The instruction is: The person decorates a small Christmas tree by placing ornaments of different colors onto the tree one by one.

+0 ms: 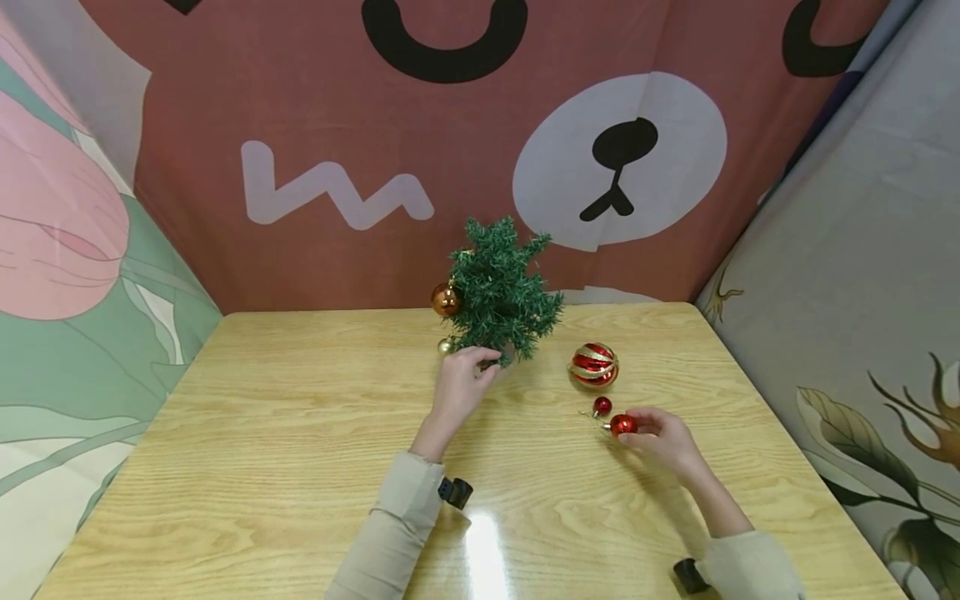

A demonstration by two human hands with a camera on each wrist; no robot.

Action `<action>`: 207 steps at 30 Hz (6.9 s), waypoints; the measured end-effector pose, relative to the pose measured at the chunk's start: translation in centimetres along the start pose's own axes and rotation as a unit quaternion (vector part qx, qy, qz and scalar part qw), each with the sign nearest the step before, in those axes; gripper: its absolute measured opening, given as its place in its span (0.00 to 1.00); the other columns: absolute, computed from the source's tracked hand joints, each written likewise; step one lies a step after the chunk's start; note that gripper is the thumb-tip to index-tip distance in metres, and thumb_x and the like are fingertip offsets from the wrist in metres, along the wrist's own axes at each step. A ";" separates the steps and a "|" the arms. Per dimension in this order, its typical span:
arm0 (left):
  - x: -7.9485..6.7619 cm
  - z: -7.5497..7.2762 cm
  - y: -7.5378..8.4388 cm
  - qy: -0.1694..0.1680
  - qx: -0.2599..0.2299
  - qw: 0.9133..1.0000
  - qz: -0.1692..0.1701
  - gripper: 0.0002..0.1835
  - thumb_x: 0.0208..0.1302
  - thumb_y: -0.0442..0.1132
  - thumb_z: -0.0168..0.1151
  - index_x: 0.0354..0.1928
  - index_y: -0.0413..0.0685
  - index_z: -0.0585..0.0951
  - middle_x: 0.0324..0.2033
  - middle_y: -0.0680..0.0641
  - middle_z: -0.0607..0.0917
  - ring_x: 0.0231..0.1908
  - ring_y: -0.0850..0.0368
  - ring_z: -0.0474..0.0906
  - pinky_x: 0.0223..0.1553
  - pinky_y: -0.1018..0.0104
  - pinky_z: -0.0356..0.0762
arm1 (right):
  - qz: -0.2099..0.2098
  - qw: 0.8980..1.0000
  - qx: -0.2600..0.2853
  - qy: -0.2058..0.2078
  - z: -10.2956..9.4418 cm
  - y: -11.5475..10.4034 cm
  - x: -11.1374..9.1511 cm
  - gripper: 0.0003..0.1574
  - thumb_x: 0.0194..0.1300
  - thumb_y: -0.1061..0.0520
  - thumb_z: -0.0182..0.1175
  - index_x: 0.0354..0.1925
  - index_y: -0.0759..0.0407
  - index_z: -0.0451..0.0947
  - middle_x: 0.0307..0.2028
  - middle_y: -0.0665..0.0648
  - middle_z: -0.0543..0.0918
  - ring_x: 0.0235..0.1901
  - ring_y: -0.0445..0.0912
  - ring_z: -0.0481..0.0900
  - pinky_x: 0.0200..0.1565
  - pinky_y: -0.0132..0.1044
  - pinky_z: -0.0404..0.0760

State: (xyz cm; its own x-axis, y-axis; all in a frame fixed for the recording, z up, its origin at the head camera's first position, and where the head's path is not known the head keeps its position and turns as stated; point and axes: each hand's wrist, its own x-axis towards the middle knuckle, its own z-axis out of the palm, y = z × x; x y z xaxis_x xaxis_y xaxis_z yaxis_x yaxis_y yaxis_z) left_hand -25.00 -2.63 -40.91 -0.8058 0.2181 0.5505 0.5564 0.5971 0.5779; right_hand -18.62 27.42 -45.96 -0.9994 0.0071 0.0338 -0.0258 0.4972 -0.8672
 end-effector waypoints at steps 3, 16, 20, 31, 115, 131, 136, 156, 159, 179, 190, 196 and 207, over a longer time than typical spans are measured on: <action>0.0 0.0 0.0 0.001 0.001 1.000 0.000 0.07 0.53 0.31 0.64 0.36 0.41 0.83 0.34 0.44 0.83 0.18 0.62 0.75 0.22 0.73 0.73 | -0.007 1.000 0.014 0.000 0.2 -0.3 0.0 0.25 0.50 0.68 0.64 0.46 0.80 0.69 0.39 0.70 0.77 0.35 0.46 0.77 0.34 0.28 0.76; 0.0 -0.1 0.0 -0.003 -0.002 1.000 -0.009 0.07 0.53 0.32 0.64 0.36 0.41 0.83 0.35 0.44 0.83 0.13 0.67 0.69 0.20 0.75 0.70 | -0.020 0.995 0.093 -0.010 1.2 -2.4 0.3 0.25 0.51 0.68 0.63 0.46 0.79 0.69 0.38 0.68 0.77 0.34 0.40 0.76 0.35 0.28 0.76; 0.0 -0.1 0.0 -0.003 -0.003 1.000 -0.010 0.07 0.54 0.32 0.63 0.36 0.42 0.83 0.35 0.45 0.83 0.13 0.68 0.68 0.19 0.75 0.70 | -0.026 0.995 0.096 -0.020 1.5 -3.3 0.4 0.24 0.52 0.66 0.63 0.47 0.77 0.69 0.40 0.67 0.78 0.36 0.41 0.76 0.35 0.30 0.76; 0.0 -0.1 -0.1 -0.003 0.001 1.000 -0.002 0.07 0.54 0.33 0.63 0.36 0.41 0.83 0.35 0.44 0.83 0.16 0.65 0.71 0.21 0.74 0.71 | -0.037 0.992 0.117 -0.032 2.6 -5.3 0.9 0.25 0.53 0.65 0.63 0.49 0.75 0.69 0.42 0.68 0.76 0.39 0.40 0.75 0.38 0.29 0.75; 0.3 -0.4 0.0 0.014 -0.060 0.997 0.035 0.06 0.55 0.36 0.63 0.32 0.40 0.84 0.32 0.44 0.83 0.19 0.60 0.76 0.20 0.76 0.71 | -0.099 0.962 0.253 -0.036 7.3 -11.7 5.0 0.26 0.53 0.63 0.64 0.49 0.73 0.70 0.36 0.55 0.78 0.36 0.42 0.76 0.38 0.32 0.77; 0.4 -0.8 -0.2 0.064 -0.010 0.996 0.065 0.04 0.51 0.28 0.62 0.26 0.42 0.83 0.27 0.48 0.83 0.25 0.56 0.77 0.24 0.70 0.73 | -0.073 0.964 0.255 -0.024 6.7 -11.3 4.7 0.26 0.53 0.70 0.61 0.50 0.76 0.68 0.36 0.51 0.78 0.36 0.40 0.76 0.38 0.31 0.77; 0.4 -1.1 -0.4 0.046 0.061 0.991 0.113 0.06 0.50 0.27 0.63 0.24 0.45 0.84 0.26 0.50 0.82 0.29 0.57 0.76 0.30 0.67 0.75 | -0.078 0.968 0.236 -0.024 6.6 -11.2 4.6 0.25 0.52 0.70 0.62 0.49 0.75 0.69 0.37 0.53 0.78 0.36 0.41 0.75 0.38 0.30 0.76; 0.5 -0.8 -0.2 0.071 0.115 0.980 0.148 0.04 0.53 0.35 0.64 0.25 0.43 0.86 0.25 0.50 0.79 0.26 0.58 0.74 0.22 0.70 0.72 | -0.102 0.974 0.204 -0.011 7.1 -10.5 4.5 0.22 0.50 0.70 0.62 0.45 0.75 0.71 0.37 0.57 0.77 0.36 0.43 0.74 0.37 0.28 0.75; 0.5 -0.6 -0.2 0.070 0.125 0.978 0.149 0.02 0.50 0.34 0.66 0.27 0.44 0.86 0.26 0.50 0.79 0.27 0.58 0.75 0.24 0.70 0.73 | -0.099 0.974 0.204 -0.008 7.2 -10.3 4.5 0.21 0.50 0.70 0.63 0.45 0.75 0.71 0.37 0.56 0.77 0.36 0.43 0.74 0.37 0.28 0.75; 0.5 -0.3 0.3 0.029 0.149 0.981 0.124 0.06 0.48 0.33 0.67 0.31 0.44 0.86 0.29 0.51 0.80 0.29 0.58 0.76 0.20 0.72 0.72 | -0.064 0.978 0.198 -0.010 8.2 -9.8 5.1 0.21 0.51 0.70 0.62 0.45 0.75 0.71 0.37 0.64 0.76 0.37 0.50 0.74 0.36 0.30 0.76; 0.1 0.0 -0.2 0.083 0.123 0.981 0.127 0.04 0.48 0.33 0.67 0.27 0.40 0.85 0.25 0.48 0.80 0.24 0.57 0.76 0.21 0.71 0.73 | -0.036 0.978 0.207 -0.007 9.1 -9.2 5.4 0.22 0.51 0.70 0.62 0.45 0.75 0.70 0.36 0.63 0.76 0.34 0.46 0.74 0.36 0.29 0.76; 0.0 0.1 -0.4 0.085 0.106 0.985 0.111 0.04 0.47 0.30 0.67 0.28 0.39 0.85 0.25 0.46 0.81 0.25 0.56 0.77 0.23 0.72 0.74 | -0.015 0.975 0.223 0.002 9.6 -9.1 5.4 0.23 0.51 0.71 0.61 0.47 0.75 0.68 0.38 0.64 0.75 0.33 0.42 0.74 0.37 0.29 0.76; -0.3 0.5 -0.2 0.098 0.134 0.983 0.081 0.04 0.44 0.28 0.68 0.26 0.40 0.85 0.24 0.46 0.83 0.22 0.57 0.79 0.21 0.70 0.75 | -0.002 0.970 0.243 0.005 10.3 -8.8 5.3 0.23 0.50 0.72 0.61 0.46 0.76 0.68 0.37 0.63 0.75 0.32 0.41 0.75 0.36 0.29 0.77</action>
State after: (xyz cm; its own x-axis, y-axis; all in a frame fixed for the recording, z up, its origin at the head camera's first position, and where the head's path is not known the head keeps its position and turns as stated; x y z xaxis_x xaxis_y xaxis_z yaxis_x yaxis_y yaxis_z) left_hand -24.97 -2.45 -41.47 -0.6424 0.1895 0.7426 0.5787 0.7551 0.3080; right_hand -23.88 14.13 -43.23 -0.9991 0.0148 0.0406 -0.0402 0.0297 -0.9988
